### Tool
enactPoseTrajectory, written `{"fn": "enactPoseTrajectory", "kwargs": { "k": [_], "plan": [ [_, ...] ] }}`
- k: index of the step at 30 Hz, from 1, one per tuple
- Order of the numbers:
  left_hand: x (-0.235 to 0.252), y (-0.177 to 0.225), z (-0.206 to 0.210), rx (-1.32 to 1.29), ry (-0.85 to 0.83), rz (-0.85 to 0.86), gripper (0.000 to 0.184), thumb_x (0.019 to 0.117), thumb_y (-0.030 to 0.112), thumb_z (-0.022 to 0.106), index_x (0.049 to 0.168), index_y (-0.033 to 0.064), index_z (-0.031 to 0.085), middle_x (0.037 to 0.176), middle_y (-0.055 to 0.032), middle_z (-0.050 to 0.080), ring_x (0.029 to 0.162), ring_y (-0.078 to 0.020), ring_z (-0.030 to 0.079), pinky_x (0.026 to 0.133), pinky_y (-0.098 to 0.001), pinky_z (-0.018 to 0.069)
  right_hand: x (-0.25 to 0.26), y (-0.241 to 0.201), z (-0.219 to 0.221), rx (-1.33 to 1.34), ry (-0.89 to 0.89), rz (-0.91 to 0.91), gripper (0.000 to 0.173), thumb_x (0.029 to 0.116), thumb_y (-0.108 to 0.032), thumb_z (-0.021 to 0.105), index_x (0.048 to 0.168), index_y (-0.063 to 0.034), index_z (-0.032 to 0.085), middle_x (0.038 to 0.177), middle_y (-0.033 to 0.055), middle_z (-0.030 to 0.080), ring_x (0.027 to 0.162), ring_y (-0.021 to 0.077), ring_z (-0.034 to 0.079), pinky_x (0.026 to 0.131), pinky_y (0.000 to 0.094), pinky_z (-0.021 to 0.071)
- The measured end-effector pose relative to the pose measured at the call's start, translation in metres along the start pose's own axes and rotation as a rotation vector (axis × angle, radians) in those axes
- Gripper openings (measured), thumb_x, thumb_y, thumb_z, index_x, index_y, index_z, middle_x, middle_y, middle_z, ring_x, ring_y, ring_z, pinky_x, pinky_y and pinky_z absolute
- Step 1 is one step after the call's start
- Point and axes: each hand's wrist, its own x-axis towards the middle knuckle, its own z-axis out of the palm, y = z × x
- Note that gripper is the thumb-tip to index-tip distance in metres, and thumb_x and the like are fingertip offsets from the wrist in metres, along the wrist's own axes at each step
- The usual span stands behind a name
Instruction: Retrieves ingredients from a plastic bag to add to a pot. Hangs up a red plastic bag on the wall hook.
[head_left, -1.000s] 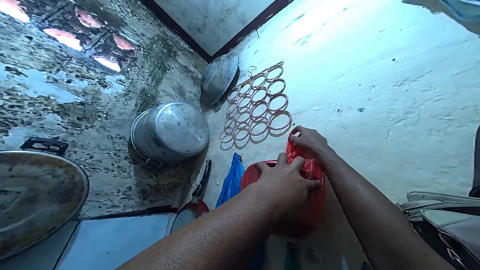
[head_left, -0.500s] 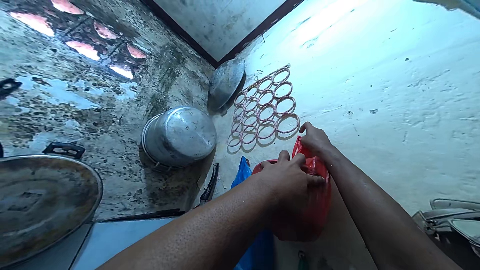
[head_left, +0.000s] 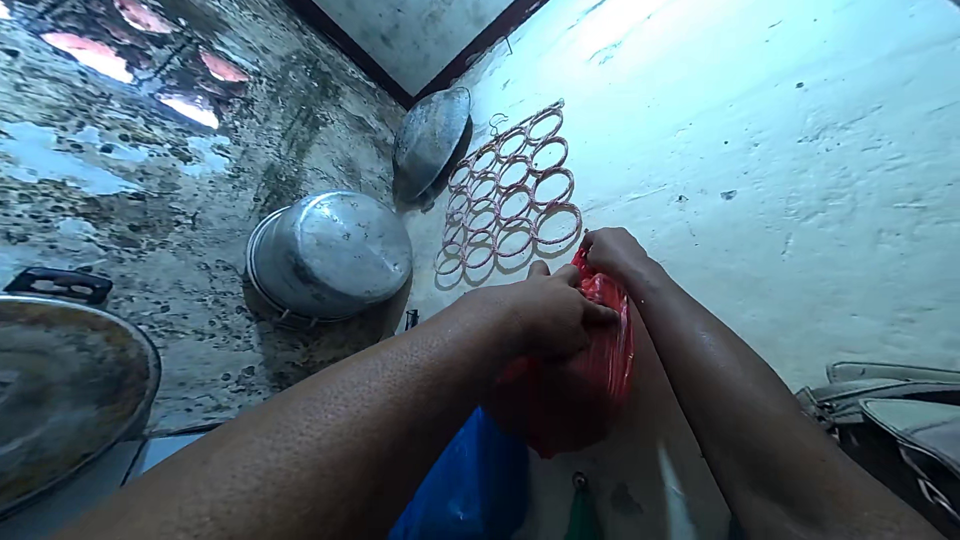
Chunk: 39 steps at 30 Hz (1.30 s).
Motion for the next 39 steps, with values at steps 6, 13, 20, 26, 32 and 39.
{"fn": "enactPoseTrajectory", "kwargs": {
  "k": [6, 13, 20, 26, 32, 39],
  "plan": [
    [-0.003, -0.001, 0.004, 0.022, -0.017, 0.000, 0.048, 0.1052, 0.027, 0.054, 0.151, 0.0425, 0.049, 0.151, -0.0101, 0.042, 0.135, -0.0344, 0.040, 0.104, -0.0497, 0.0429, -0.009, -0.013, 0.000, -0.050, 0.024, 0.018, 0.033, 0.0988, -0.004, 0.056, 0.131, -0.0119, 0.058, 0.116, 0.0243, 0.069, 0.110, 0.0472, 0.067, 0.081, 0.0668, 0.0522],
    [-0.001, -0.005, 0.011, 0.027, 0.038, 0.053, 0.047, 0.1059, 0.025, 0.053, 0.151, 0.0384, 0.051, 0.151, -0.0124, 0.042, 0.134, -0.0371, 0.041, 0.101, -0.0525, 0.0446, 0.005, 0.035, -0.003, 0.427, -0.159, -0.239, 0.038, 0.1006, 0.005, 0.054, 0.138, -0.0054, 0.056, 0.103, 0.0162, 0.068, 0.083, 0.0232, 0.066, 0.080, 0.0432, 0.0555],
    [-0.003, 0.000, 0.015, 0.034, 0.058, 0.026, 0.046, 0.1049, 0.026, 0.053, 0.148, 0.0411, 0.053, 0.147, -0.0087, 0.047, 0.133, -0.0374, 0.043, 0.090, -0.0623, 0.0491, 0.005, 0.014, 0.007, 0.048, 0.018, -0.307, 0.020, 0.1010, -0.010, 0.060, 0.118, -0.0075, 0.070, 0.117, 0.0200, 0.069, 0.113, 0.0406, 0.065, 0.093, 0.0637, 0.0507],
    [-0.002, -0.003, 0.011, 0.017, 0.021, 0.007, 0.047, 0.1056, 0.025, 0.051, 0.151, 0.0399, 0.051, 0.148, -0.0088, 0.044, 0.135, -0.0376, 0.041, 0.093, -0.0615, 0.0484, 0.008, -0.016, 0.006, -0.070, -0.007, -0.066, 0.024, 0.1033, -0.015, 0.053, 0.118, -0.0079, 0.069, 0.119, 0.0197, 0.070, 0.115, 0.0403, 0.066, 0.086, 0.0642, 0.0522],
    [-0.011, -0.024, 0.015, 0.000, 0.054, 0.002, 0.049, 0.1045, 0.022, 0.054, 0.150, 0.0397, 0.051, 0.148, -0.0109, 0.045, 0.132, -0.0366, 0.043, 0.096, -0.0553, 0.0483, -0.005, -0.058, 0.001, -0.311, -0.158, 0.101, 0.026, 0.1006, -0.013, 0.053, 0.116, 0.0013, 0.069, 0.126, 0.0232, 0.066, 0.119, 0.0399, 0.065, 0.087, 0.0608, 0.0525],
    [-0.041, 0.005, 0.037, 0.050, -0.019, 0.106, 0.052, 0.1011, 0.021, 0.055, 0.150, 0.0388, 0.051, 0.157, -0.0103, 0.039, 0.145, -0.0412, 0.031, 0.102, -0.0743, 0.0319, 0.000, -0.004, -0.002, 0.046, -0.258, -0.182, 0.042, 0.1043, -0.018, 0.058, 0.143, -0.0032, 0.056, 0.144, 0.0283, 0.053, 0.127, 0.0454, 0.056, 0.103, 0.0630, 0.0446]
  ]
}}
